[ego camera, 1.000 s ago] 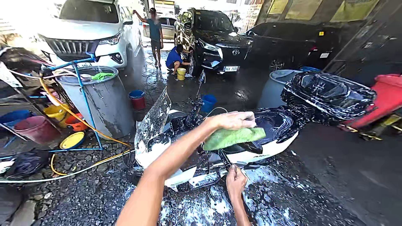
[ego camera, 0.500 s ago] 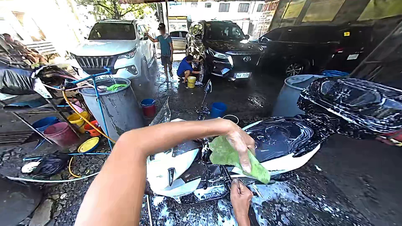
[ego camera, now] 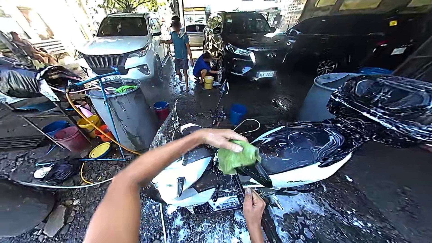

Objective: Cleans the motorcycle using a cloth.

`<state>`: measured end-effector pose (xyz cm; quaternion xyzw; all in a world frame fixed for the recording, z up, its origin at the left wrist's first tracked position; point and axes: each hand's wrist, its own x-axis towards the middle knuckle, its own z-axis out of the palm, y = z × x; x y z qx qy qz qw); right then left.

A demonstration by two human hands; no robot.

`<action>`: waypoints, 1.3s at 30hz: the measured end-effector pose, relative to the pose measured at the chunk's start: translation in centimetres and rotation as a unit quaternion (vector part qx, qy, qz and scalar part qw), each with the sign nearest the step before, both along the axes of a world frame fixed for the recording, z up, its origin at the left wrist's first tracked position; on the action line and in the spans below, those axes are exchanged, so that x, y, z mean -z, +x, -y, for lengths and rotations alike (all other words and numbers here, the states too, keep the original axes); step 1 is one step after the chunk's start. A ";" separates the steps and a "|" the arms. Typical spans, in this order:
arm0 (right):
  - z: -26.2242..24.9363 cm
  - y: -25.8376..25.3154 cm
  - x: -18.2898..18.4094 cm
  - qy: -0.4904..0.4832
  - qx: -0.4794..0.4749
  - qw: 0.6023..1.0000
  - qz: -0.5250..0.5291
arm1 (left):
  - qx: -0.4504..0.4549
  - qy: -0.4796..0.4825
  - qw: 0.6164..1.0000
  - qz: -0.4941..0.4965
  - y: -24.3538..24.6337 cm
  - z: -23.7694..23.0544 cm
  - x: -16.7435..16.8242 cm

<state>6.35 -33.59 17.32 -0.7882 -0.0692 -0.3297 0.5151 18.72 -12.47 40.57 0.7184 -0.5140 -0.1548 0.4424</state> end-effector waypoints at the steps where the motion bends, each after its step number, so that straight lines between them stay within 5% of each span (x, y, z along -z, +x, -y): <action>1: -0.3 0.0 0.1 0.021 -0.003 1.000 0.005 | -0.058 -0.076 0.994 -0.060 -0.3 -0.7 2.1; 4: -0.8 0.1 0.5 0.042 -0.001 0.999 0.007 | -0.228 -0.303 0.900 -0.216 -2.1 -0.3 6.9; 8: 0.0 -1.6 0.5 0.012 -0.002 0.999 -0.031 | -0.325 -0.467 0.776 -0.274 -4.8 -1.3 8.7; 13: 0.2 -5.2 -0.5 0.063 -0.072 0.992 -0.084 | -0.301 -0.558 0.705 -0.316 -11.4 -5.2 9.3; 18: -3.1 -7.1 -5.1 0.062 -0.146 0.987 0.003 | -0.296 -0.573 0.652 -0.399 -18.7 -4.8 10.2; 20: -6.4 -7.0 -6.9 0.002 -0.146 0.989 0.036 | -0.328 -0.544 0.680 -0.366 -21.1 -2.5 10.8; 23: -11.6 -10.0 -12.3 -0.089 -0.129 0.973 -0.170 | -0.367 -0.410 0.827 -0.118 -22.8 0.3 12.9; 25: -13.6 -10.1 -12.1 -0.128 -0.103 0.958 -0.235 | -0.392 -0.375 0.837 -0.065 -21.0 -0.2 14.3; 27: -14.3 -9.4 -7.1 -0.144 -0.087 0.973 -0.156 | -0.415 -0.423 0.787 -0.172 -19.8 -0.9 16.2; 30: -12.0 -11.2 -4.1 -0.092 -0.130 0.979 -0.130 | -0.483 -0.437 0.627 -0.428 -20.6 -0.8 16.7; 32: -8.9 -13.1 -2.4 -0.038 -0.088 0.985 -0.146 | -0.489 -0.424 0.564 -0.513 -20.8 -1.7 16.5; 35: -5.2 -15.5 -0.7 0.062 -0.019 0.974 -0.217 | -0.545 -0.414 0.592 -0.426 -20.6 -1.8 14.3; 39: -5.2 -18.5 0.6 0.040 -0.007 0.977 -0.210 | -0.501 -0.302 0.802 -0.121 -16.8 4.5 15.6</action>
